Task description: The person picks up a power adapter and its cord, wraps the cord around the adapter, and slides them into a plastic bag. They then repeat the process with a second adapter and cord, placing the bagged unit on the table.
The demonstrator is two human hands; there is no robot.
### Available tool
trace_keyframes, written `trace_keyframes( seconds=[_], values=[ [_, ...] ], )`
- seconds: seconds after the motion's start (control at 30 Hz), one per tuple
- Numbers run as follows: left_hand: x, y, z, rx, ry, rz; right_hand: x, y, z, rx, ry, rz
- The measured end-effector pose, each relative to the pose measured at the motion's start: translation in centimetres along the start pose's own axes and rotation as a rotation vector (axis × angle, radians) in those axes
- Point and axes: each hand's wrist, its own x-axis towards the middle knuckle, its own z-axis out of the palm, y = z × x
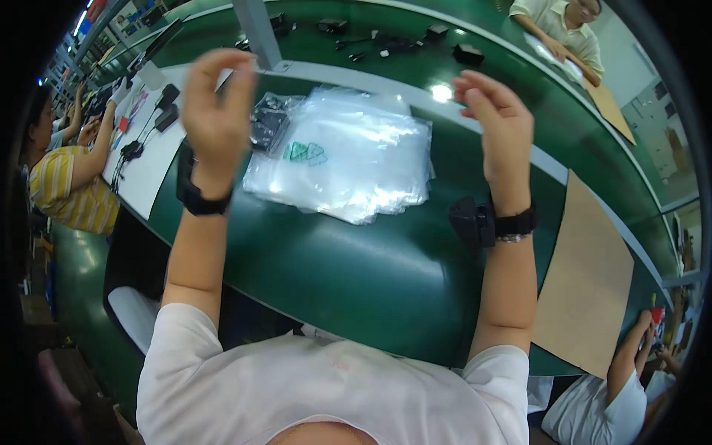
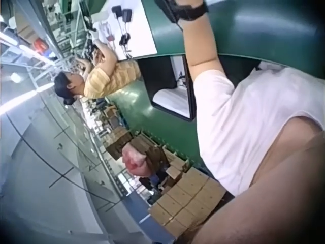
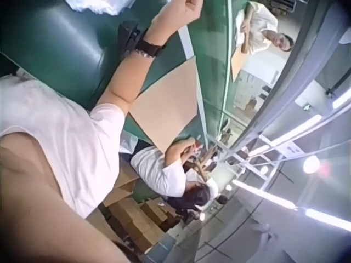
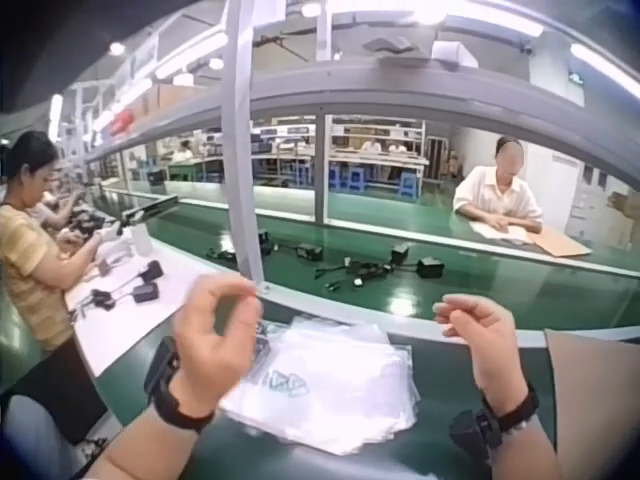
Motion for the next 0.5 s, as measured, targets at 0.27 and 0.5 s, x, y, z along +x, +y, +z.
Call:
trace_keyframes(
  seconds=[0.27, 0.5],
  values=[
    [-10.8, 5.1, 5.3, -0.360, -0.617, 0.443, 14.4, 5.1, -0.9, -0.632, -0.378, 0.273],
    [-11.8, 5.1, 3.9, -0.526, -0.697, 0.474, 25.9, 16.7, 1.3, -1.378, -0.493, -0.050]
  ],
)
